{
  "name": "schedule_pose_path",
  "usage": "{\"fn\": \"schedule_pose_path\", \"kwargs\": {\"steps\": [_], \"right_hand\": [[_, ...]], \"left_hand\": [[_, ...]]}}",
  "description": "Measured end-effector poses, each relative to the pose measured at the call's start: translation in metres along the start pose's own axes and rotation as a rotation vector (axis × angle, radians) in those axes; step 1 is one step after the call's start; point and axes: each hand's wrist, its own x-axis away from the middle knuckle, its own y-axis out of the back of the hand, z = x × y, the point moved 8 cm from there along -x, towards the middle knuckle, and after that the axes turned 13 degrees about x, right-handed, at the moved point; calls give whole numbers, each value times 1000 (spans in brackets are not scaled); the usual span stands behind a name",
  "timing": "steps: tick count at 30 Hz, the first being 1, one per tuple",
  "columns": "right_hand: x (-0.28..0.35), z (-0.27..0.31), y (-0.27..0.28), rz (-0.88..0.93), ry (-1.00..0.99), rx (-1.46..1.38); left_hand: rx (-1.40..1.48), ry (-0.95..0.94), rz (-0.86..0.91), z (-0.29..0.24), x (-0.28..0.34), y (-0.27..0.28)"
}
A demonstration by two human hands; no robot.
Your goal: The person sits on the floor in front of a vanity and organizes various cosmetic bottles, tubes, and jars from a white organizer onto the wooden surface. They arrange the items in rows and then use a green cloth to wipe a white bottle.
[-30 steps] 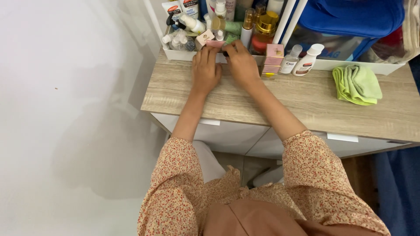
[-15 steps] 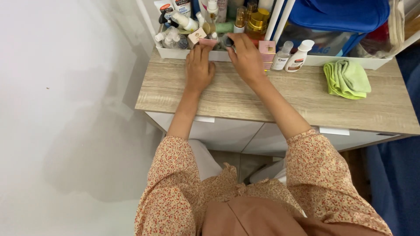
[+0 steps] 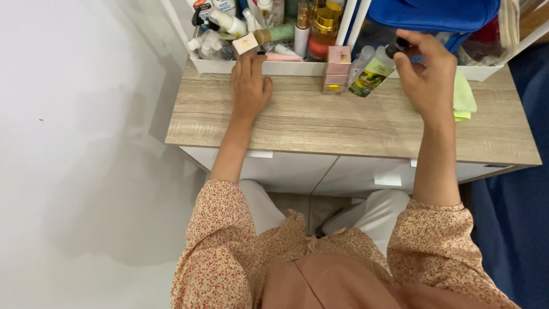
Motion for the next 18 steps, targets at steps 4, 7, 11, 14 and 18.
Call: {"fn": "schedule_pose_path", "kwargs": {"steps": [4, 7, 11, 14, 18], "right_hand": [[10, -47, 4, -19, -32, 50], [9, -71, 9, -30, -72, 160], [16, -101, 9, -65, -66, 258], [17, -120, 6, -92, -73, 285], [12, -116, 0, -84, -10, 308]], "left_hand": [[-16, 13, 10, 1, 5, 1], [-12, -13, 9, -2, -5, 2], [-28, 2, 24, 2, -1, -1], [-36, 10, 42, 5, 0, -2], [-41, 0, 49, 3, 1, -3]]}}
